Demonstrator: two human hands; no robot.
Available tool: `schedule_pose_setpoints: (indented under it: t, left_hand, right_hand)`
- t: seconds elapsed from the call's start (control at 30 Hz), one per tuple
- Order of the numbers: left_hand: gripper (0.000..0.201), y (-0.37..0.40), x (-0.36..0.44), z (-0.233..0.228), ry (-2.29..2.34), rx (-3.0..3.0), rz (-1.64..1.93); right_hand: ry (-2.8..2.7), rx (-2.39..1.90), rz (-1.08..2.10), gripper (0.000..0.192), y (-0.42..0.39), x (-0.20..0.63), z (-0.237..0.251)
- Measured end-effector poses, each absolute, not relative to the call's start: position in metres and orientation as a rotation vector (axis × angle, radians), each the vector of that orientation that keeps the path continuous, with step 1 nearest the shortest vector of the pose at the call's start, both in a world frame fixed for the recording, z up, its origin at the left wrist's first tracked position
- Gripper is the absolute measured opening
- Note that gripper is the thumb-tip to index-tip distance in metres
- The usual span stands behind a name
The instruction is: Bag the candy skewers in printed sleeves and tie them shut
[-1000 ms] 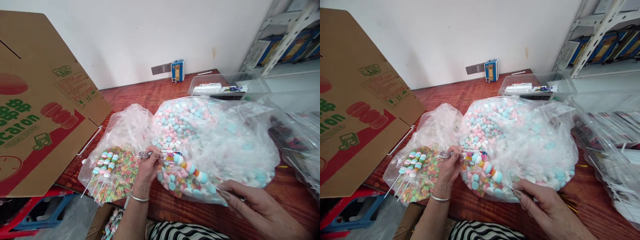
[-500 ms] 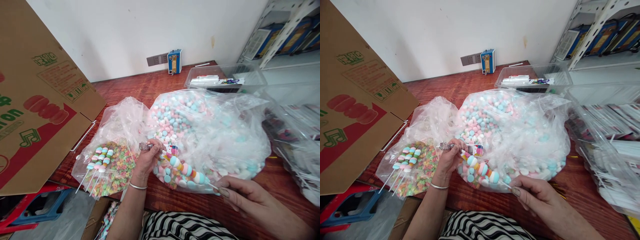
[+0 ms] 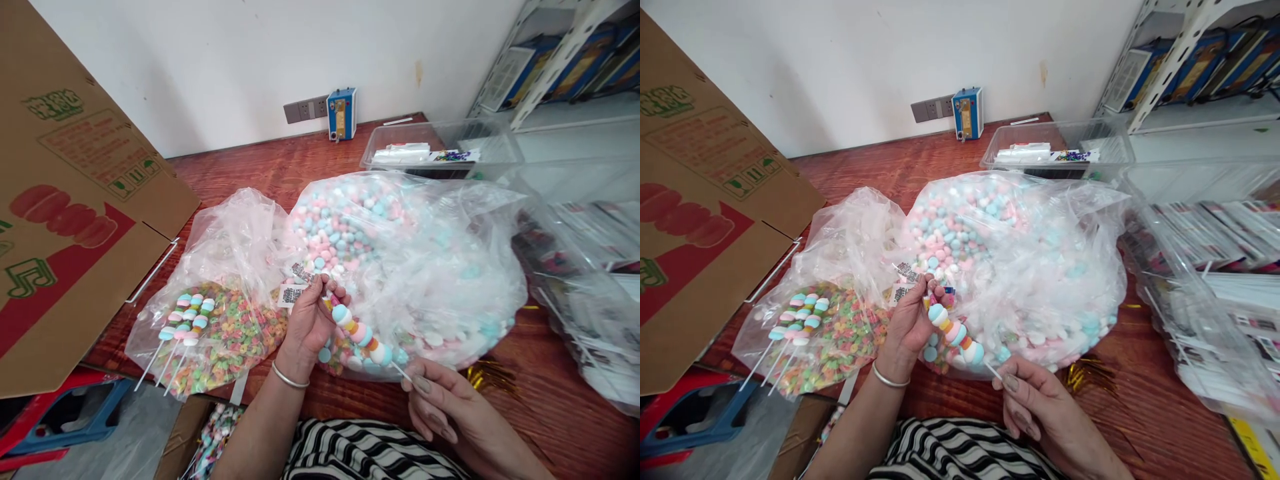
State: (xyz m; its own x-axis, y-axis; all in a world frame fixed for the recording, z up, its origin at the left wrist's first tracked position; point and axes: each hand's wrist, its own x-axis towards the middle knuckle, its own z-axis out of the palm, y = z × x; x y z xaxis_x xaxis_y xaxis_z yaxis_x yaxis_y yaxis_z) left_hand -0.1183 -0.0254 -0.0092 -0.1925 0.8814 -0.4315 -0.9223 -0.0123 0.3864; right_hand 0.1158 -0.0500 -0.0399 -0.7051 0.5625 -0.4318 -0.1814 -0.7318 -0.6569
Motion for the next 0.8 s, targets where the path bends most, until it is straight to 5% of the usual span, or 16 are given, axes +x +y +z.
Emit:
schedule_pose_setpoints:
  t: [0.8]
  left_hand:
    - [0.027,-0.021,-0.109,-0.011,0.724,-0.236,1.617]
  right_hand:
    - [-1.044,-0.998,2.256,0.034,-0.042,0.122,-0.051]
